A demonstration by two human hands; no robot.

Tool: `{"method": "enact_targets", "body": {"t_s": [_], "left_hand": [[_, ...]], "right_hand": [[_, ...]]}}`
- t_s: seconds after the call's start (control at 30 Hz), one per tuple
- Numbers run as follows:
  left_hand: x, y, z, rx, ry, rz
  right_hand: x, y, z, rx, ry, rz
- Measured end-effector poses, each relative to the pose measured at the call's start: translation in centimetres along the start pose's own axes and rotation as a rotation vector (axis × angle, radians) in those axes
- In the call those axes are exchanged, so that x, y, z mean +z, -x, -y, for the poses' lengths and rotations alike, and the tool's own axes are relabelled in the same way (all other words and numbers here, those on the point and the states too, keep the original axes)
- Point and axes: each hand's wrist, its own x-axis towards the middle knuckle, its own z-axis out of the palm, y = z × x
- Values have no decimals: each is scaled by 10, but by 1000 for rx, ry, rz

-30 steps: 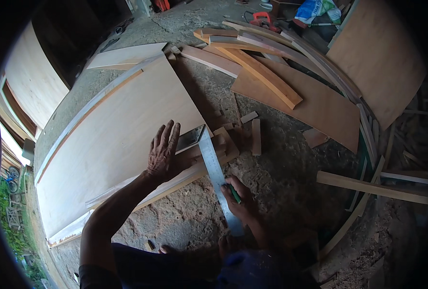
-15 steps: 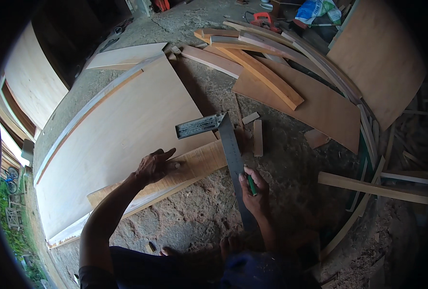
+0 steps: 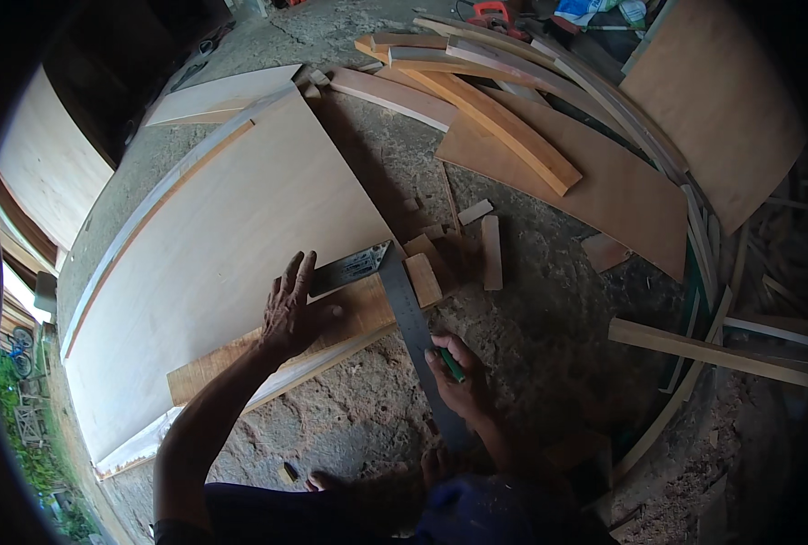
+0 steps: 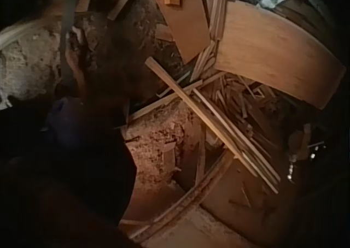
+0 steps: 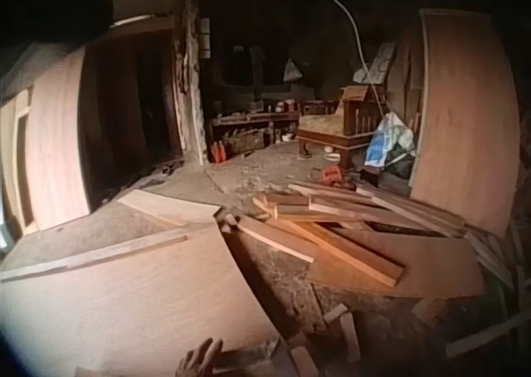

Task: The person assembles a wooden frame by positioning a large plywood sheet and attaching smaller wooden strips to its edges. They use a square ruler and pencil to mark measurements, then use a hammer and chisel to create joints and fit the pieces together.

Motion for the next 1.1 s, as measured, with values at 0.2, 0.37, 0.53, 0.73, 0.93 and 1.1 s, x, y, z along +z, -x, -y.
{"method": "enact_targets", "body": {"t_s": [0.2, 0.37, 0.53, 0.73, 0.93, 1.1], "left_hand": [[23, -41, -17, -56, 64, 14], [26, -33, -14, -1, 142, -66], [26, -35, -20, -45, 92, -39], [25, -37, -14, 13, 67, -51], [20, -44, -15, 9, 78, 9], [14, -46, -16, -48, 86, 64]], "right_hand": [[2, 2, 6, 175, -73, 77], [-22, -21, 14, 99, 30, -152], [-28, -78, 26, -116, 5, -309], [-12, -144, 39, -228, 83, -317], [28, -146, 38, -50, -273, -269], [28, -146, 28, -110, -298, -322]]}}
